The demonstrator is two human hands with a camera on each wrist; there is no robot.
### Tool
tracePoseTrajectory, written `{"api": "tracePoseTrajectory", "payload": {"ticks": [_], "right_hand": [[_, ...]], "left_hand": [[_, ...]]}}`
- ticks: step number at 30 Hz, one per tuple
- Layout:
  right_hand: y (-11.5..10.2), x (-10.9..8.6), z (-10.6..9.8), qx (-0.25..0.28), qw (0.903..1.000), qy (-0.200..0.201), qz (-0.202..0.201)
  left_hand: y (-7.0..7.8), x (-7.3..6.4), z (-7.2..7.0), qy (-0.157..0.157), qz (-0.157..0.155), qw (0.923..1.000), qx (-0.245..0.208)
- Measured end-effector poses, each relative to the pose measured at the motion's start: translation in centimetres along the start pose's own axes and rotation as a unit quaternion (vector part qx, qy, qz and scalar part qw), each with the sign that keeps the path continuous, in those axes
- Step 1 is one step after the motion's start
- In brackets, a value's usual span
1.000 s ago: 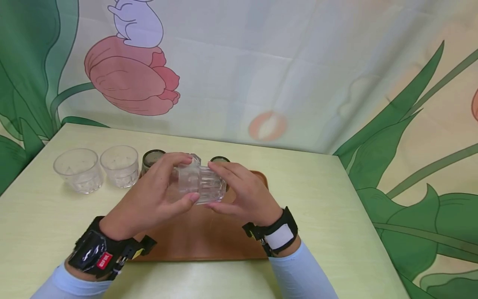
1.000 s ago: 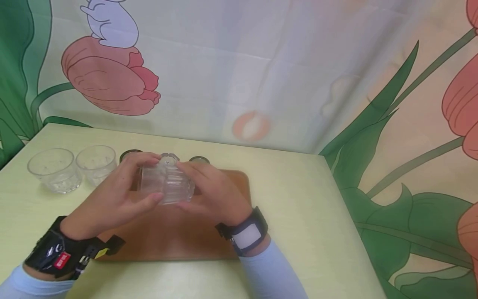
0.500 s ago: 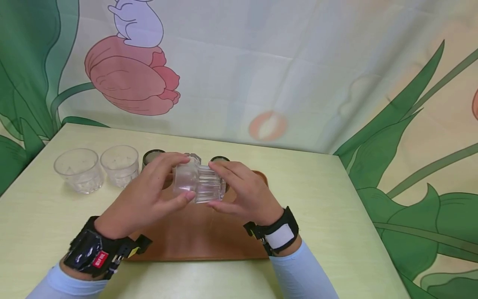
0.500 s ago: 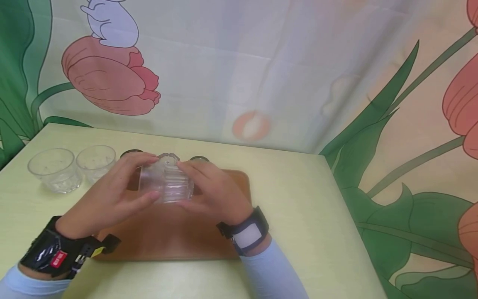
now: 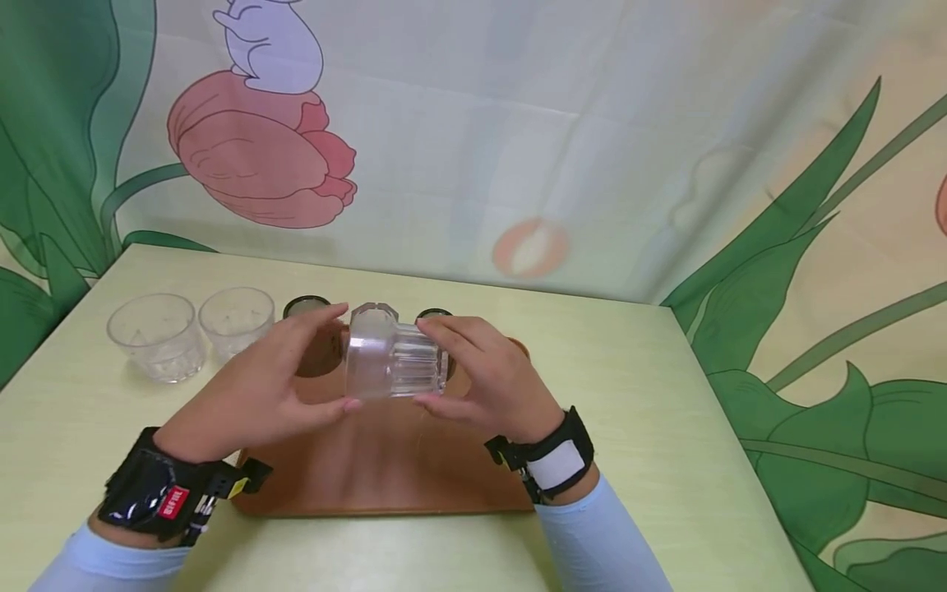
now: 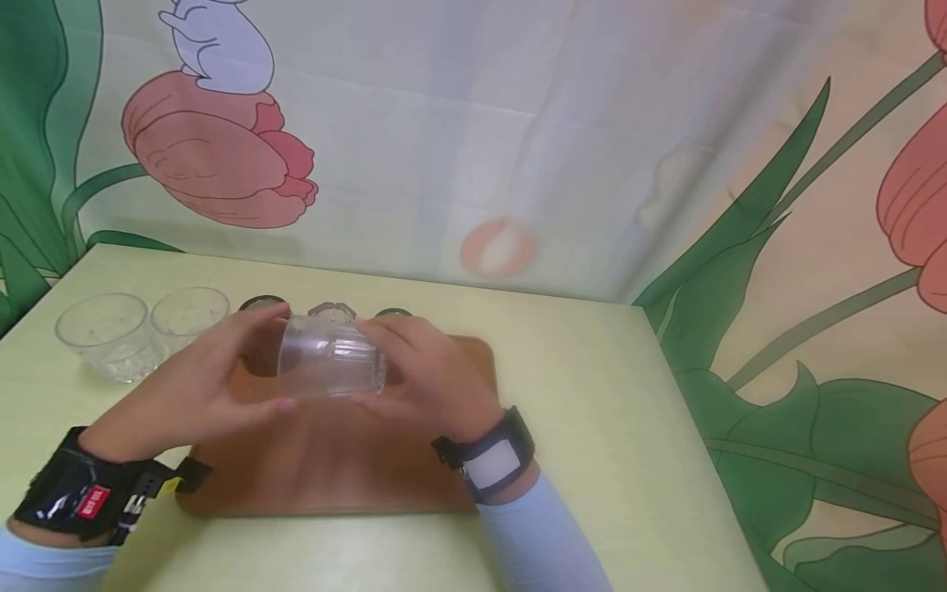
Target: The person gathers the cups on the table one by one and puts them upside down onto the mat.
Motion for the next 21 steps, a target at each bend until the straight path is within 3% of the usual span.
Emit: {"api": "tracePoseTrajectory", "payload": {"ticks": [10,15,21], "right_hand": [[0.1,0.0,-0.5,0.013,0.9999,-0.002,0.006],[0.1,0.1,-0.4,0.008,0.9999,-0.005,0.007],[0.1,0.1,-0.3,0.009,0.9999,-0.005,0.008]], "left_hand": [[-3.5,-0.5,-1.3,-0.031,-0.062,0.9967,0.043],[-5.3,-0.9,-0.8,-0.056,-0.076,0.9938,0.058],[-7.1,-1.0,0.4,-0.069,-0.076,0.9861,0.13]]}}
Point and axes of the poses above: each hand's wrist, its own x-axis towards the middle knuckle, its own z-axis out of the palm, y = z × x, the point moved 1 cm from there along x, towards the middle knuckle, and after that the axes turned 5 degrees about x, right-handed, at the moved point
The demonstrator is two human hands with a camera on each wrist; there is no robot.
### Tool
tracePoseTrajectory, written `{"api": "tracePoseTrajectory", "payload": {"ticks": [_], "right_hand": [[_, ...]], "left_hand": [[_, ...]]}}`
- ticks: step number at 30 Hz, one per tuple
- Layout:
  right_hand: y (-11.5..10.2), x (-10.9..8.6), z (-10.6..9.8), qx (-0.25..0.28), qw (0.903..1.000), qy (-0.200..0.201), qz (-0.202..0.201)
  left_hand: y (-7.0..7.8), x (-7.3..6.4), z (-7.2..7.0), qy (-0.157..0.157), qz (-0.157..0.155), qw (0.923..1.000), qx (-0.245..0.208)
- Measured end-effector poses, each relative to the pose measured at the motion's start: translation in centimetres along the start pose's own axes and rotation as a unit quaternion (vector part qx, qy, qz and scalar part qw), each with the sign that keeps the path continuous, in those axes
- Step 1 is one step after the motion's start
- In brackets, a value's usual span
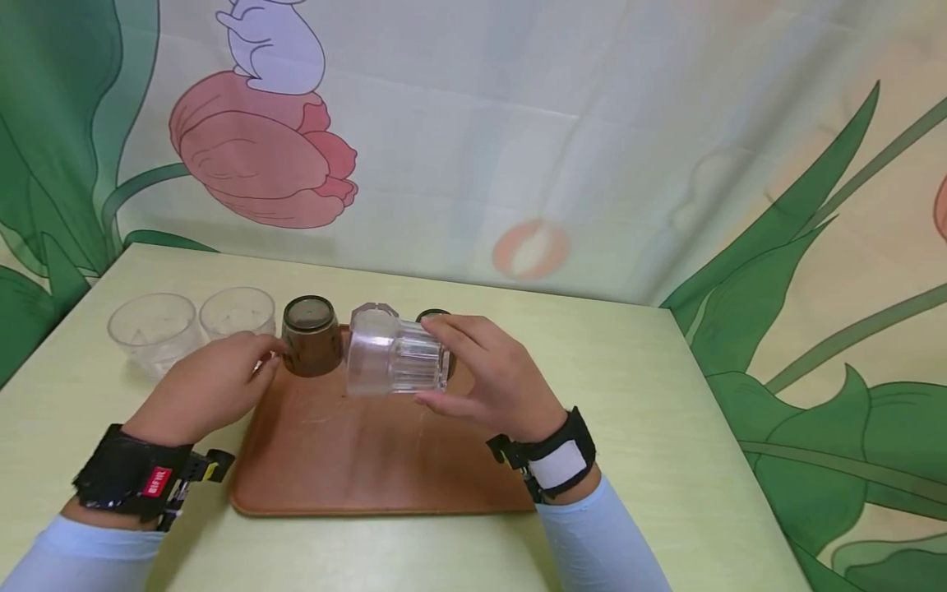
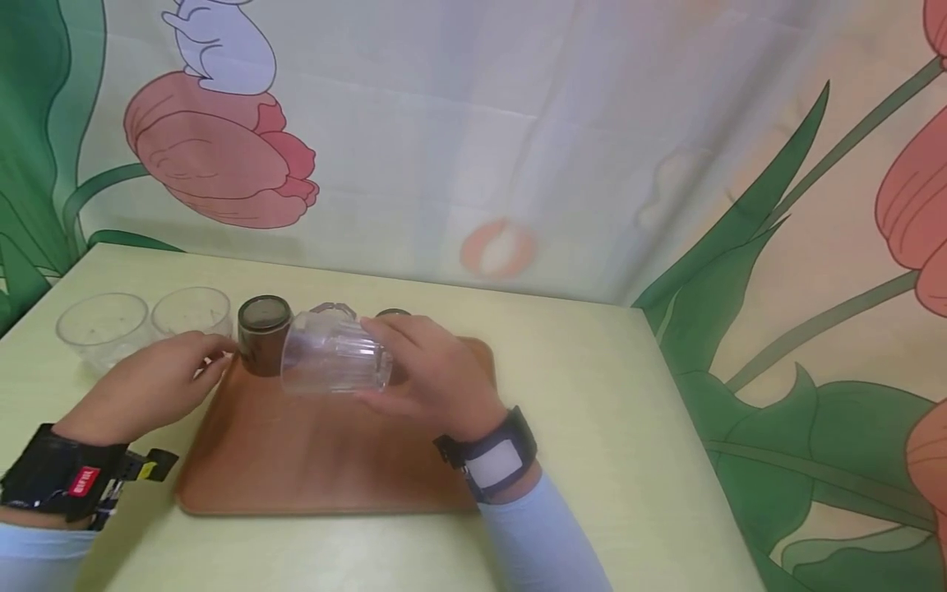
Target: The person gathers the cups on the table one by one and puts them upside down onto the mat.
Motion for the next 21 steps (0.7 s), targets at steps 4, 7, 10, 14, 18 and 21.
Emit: {"api": "tracePoseTrajectory", "payload": {"ticks": [4,7,10,14,18,21], "right_hand": [[0.1,-0.1,0.1,0.001,1.0,0.0,0.002],[0.2,-0.2,0.1,-0.001,1.0,-0.003,0.003],[0.2,-0.1,0.1,-0.001,1.0,-0.006,0.004],[0.1,-0.1,0.1,-0.001,1.0,-0.007,0.006],[0.0,-0.1,-0.1,0.0,1.0,-0.006,0.007],[0.0,-0.1,-0.1,0.001,1.0,-0.004,0.006]], "left_hand": [[-0.5,0.3,1.0,-0.019,-0.008,0.9994,0.027],[-0.9,0.6,1.5,-0.031,-0.011,0.999,0.03],[-1.2,0.8,1.9,-0.041,-0.005,0.9987,0.028],[-1.6,1.1,2.4,-0.049,-0.008,0.9984,0.025],[-1.7,1.5,2.8,-0.06,-0.013,0.9978,0.026],[-1.7,1.6,3.2,-0.07,-0.014,0.997,0.029]]}}
Point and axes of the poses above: each hand's wrist, its own x-axis towards the middle knuckle, its own z-axis out of the palm, y = z × x, the point moved 1 cm from there along x, towards the middle knuckle, and after that the axes turned 5 degrees about x, right-handed, at the moved point
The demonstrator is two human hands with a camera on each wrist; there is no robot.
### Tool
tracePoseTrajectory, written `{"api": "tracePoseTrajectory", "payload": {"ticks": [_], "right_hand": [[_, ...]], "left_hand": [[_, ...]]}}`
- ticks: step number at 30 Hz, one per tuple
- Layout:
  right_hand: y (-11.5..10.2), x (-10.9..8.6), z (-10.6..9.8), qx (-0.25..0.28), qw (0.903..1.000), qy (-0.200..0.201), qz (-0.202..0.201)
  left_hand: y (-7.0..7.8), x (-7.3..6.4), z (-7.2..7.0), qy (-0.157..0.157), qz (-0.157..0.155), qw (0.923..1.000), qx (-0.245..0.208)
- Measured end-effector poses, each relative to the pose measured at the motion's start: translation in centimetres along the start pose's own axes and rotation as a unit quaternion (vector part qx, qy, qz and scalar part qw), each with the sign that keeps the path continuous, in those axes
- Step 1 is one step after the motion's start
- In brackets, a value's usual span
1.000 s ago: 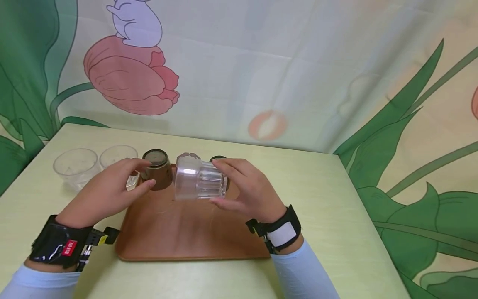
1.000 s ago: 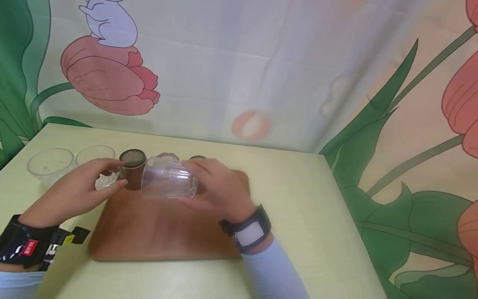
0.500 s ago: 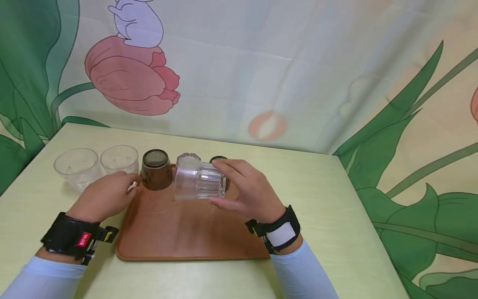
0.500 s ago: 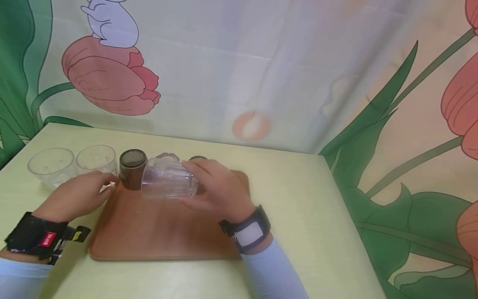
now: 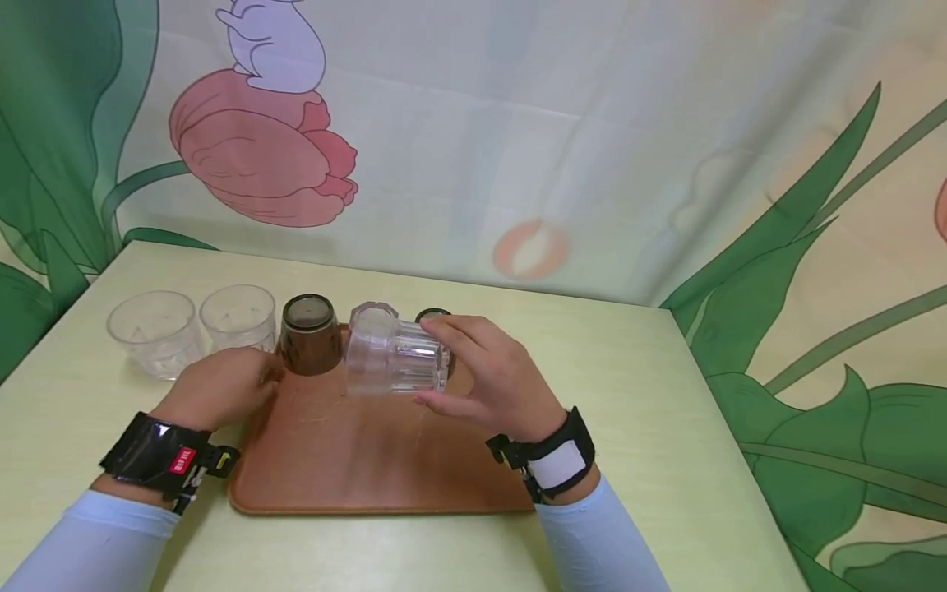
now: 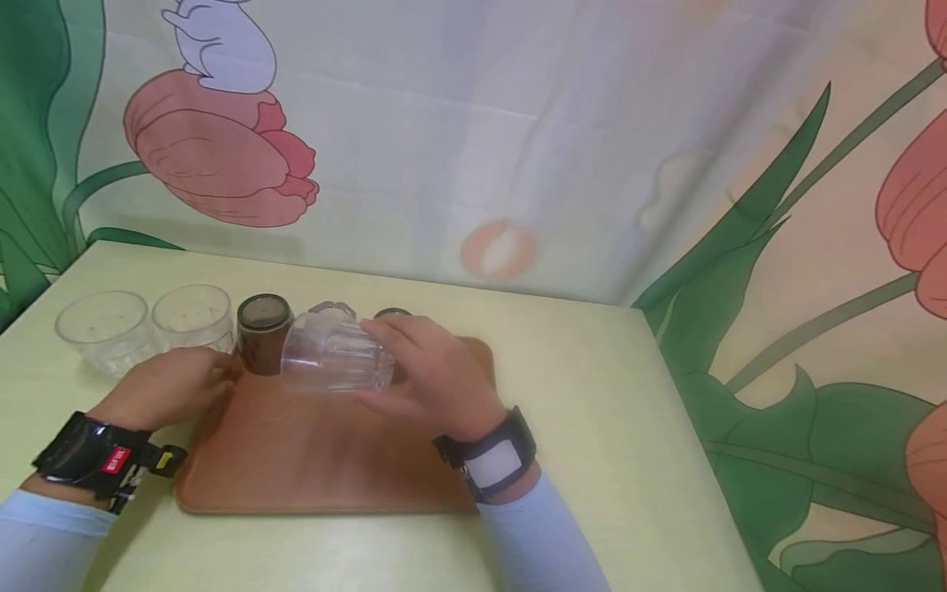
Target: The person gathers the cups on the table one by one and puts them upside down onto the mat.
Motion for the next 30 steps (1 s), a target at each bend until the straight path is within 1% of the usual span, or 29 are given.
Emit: {"api": "tracePoseTrajectory", "payload": {"ticks": [9,14,17,23,28,30], "right_hand": [[-0.1,0.1,-0.08,-0.005,1.0,0.002,-0.003],[-0.06,0.1,-0.02,-0.007,1.0,-0.004,0.002],[-0.11,0.15,-0.08,-0.007,0.9999,-0.008,0.003],[-0.35,0.18,-0.59,-0.005,1.0,-0.005,0.002],[-0.25,0.16,-0.58,-0.004,1.0,-0.006,0.0],[-0.17,0.08,-0.51,-0.006,1.0,-0.006,0.0]], "left_hand": [[-0.18,-0.03,0.49,-0.014,-0.02,0.9996,-0.017],[-0.3,-0.22,0.66,-0.021,-0.016,0.9996,-0.014],[-0.38,-0.28,0.76,-0.025,-0.019,0.9994,-0.013],[-0.36,-0.56,0.34,-0.05,-0.032,0.9977,-0.031],[-0.28,-0.76,-0.02,-0.064,-0.03,0.9973,-0.021],[-0.18,-0.72,-0.02,-0.063,-0.029,0.9975,-0.015]]}}
Point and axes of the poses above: each hand's wrist, its own x-axis towards the middle knuckle, its own z-axis out of the palm, y = z × x, the point moved 1 cm from there along x, towards the middle knuckle, and after that the axes turned 5 degrees about x, right-handed, at the moved point
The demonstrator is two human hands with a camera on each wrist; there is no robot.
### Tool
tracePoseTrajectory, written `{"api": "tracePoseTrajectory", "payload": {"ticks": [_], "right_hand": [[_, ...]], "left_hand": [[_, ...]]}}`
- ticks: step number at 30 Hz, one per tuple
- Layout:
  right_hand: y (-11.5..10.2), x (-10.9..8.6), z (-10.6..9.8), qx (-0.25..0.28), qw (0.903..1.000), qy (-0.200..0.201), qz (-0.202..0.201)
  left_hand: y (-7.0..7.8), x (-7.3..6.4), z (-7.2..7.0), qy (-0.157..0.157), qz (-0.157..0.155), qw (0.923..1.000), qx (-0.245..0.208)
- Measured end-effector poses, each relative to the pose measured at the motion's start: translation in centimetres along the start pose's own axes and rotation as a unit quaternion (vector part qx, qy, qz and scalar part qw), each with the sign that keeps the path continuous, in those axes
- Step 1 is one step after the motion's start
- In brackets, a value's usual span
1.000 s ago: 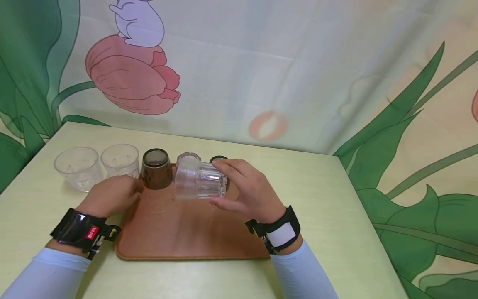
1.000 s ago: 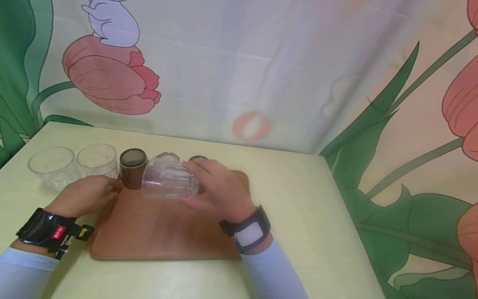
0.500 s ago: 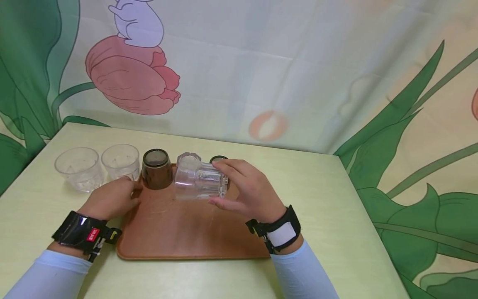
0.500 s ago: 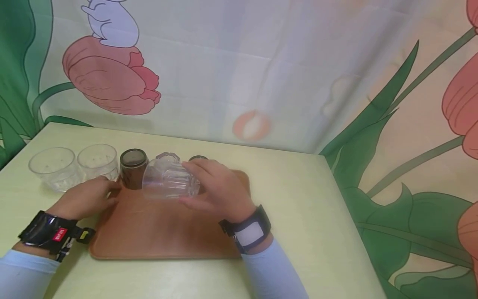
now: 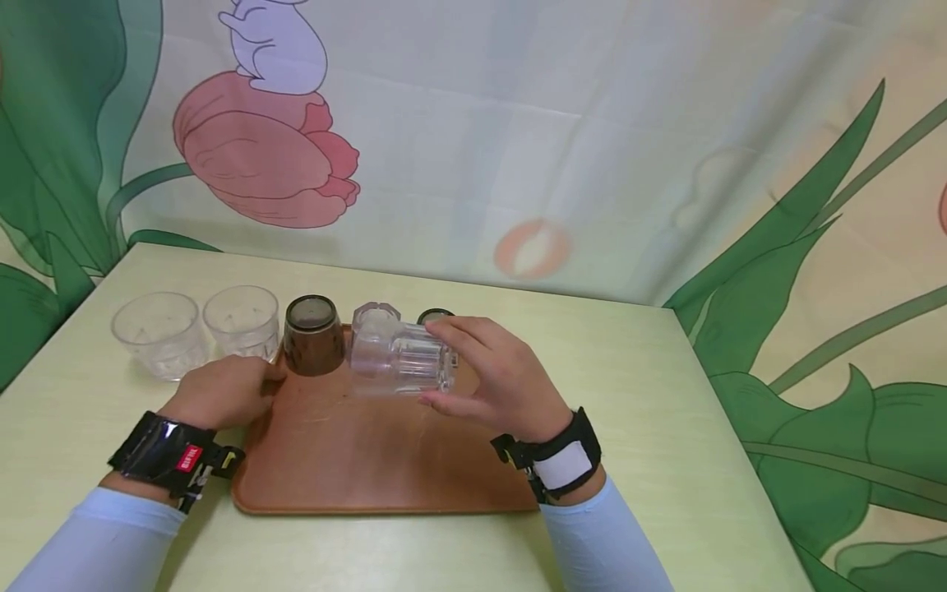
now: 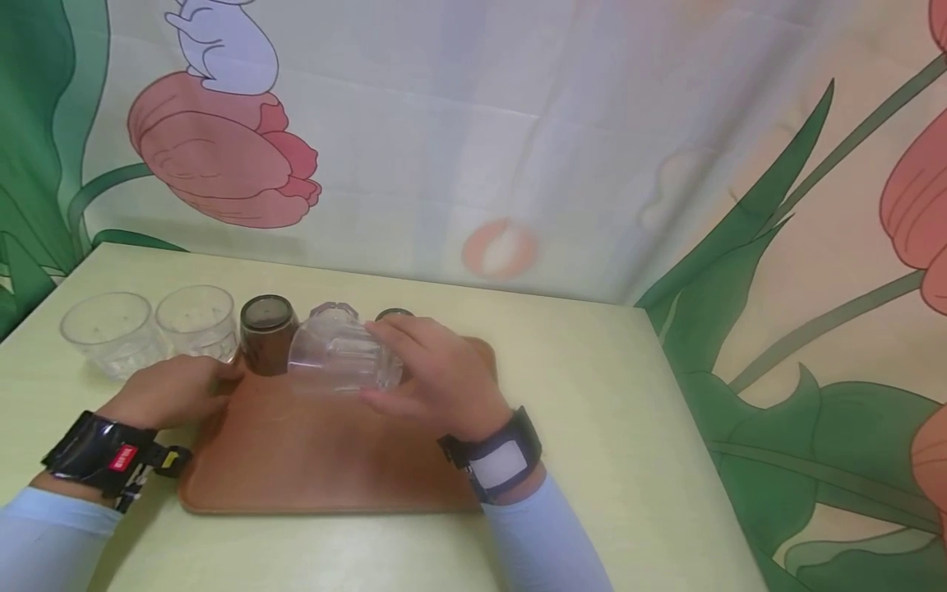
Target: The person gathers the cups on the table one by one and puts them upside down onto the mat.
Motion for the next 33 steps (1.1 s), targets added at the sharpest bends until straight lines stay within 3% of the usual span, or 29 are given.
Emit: {"api": "tracePoseTrajectory", "payload": {"ticks": [14,25,33], "right_hand": [[0.1,-0.1,0.3,-0.002,1.0,-0.005,0.0],[0.5,-0.2,0.8,0.007,0.9999,-0.007,0.002],[0.8,-0.2,1.2,0.011,0.9998,-0.017,0.007]], "left_hand": [[-0.1,0.3,0.7,0.001,-0.002,1.0,0.007],[-0.1,-0.5,0.6,0.007,-0.013,0.9999,0.008],[-0.3,-0.2,0.4,0.006,-0.016,0.9998,0.009]]}}
Point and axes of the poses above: each hand's wrist, its own x-axis towards the middle knuckle, its own z-axis out of the palm, y = z × x, the point moved 1 cm from there along x, towards the middle knuckle, and after that the axes turned 5 degrees about x, right-handed, at the moved point
